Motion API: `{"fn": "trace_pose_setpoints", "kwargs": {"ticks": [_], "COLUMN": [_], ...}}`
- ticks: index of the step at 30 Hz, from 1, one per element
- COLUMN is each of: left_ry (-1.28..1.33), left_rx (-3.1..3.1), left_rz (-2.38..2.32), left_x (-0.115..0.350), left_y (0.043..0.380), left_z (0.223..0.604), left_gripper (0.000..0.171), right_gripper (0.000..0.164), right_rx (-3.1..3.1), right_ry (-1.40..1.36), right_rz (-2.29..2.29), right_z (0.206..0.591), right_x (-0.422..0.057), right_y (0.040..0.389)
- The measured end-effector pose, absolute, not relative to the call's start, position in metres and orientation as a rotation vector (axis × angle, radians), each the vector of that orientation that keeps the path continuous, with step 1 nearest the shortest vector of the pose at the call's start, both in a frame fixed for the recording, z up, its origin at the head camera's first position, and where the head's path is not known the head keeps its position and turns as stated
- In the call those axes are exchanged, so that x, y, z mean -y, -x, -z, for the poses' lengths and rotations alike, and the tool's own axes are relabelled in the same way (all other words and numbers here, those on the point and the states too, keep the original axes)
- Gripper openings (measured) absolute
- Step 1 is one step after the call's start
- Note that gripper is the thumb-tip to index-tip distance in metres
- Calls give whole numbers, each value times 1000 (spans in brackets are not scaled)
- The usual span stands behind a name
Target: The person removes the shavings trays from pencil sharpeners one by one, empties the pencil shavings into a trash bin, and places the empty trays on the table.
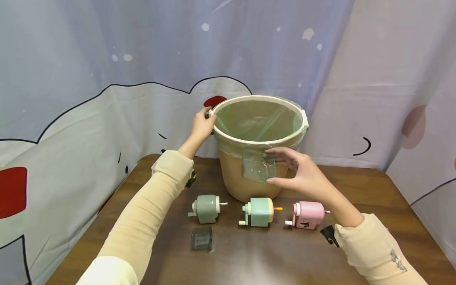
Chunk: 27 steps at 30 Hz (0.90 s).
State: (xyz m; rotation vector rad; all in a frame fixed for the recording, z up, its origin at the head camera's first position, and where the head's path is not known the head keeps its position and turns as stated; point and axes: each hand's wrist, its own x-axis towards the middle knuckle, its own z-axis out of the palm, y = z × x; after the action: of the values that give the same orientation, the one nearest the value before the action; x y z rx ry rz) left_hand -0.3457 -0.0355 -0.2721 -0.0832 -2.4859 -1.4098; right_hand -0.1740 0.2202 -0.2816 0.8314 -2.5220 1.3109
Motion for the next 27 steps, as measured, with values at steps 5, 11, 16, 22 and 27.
{"fn": "trace_pose_setpoints", "kwargs": {"ticks": [5,11,16,22,27], "left_ry": [176,394,578,672,787], "left_rx": [2384,2370,2437,2509,2545], "left_rz": [1639,1594,1393,1189,981], "left_x": [46,63,70,74,74], "left_y": [340,315,291,265,240], "left_z": [278,293,323,358,369], "left_gripper": [49,46,43,37,32], "right_gripper": [60,60,57,56,56], "right_rx": [2506,2547,2608,2626,2582], "right_ry": [-933,-943,-888,-862,-885], "right_rz": [-1259,-1174,-1190,-1159,-1152], "right_z": [295,312,325,346,364], "right_x": [-219,-222,-225,-221,-214], "right_y": [167,159,159,160,158]}}
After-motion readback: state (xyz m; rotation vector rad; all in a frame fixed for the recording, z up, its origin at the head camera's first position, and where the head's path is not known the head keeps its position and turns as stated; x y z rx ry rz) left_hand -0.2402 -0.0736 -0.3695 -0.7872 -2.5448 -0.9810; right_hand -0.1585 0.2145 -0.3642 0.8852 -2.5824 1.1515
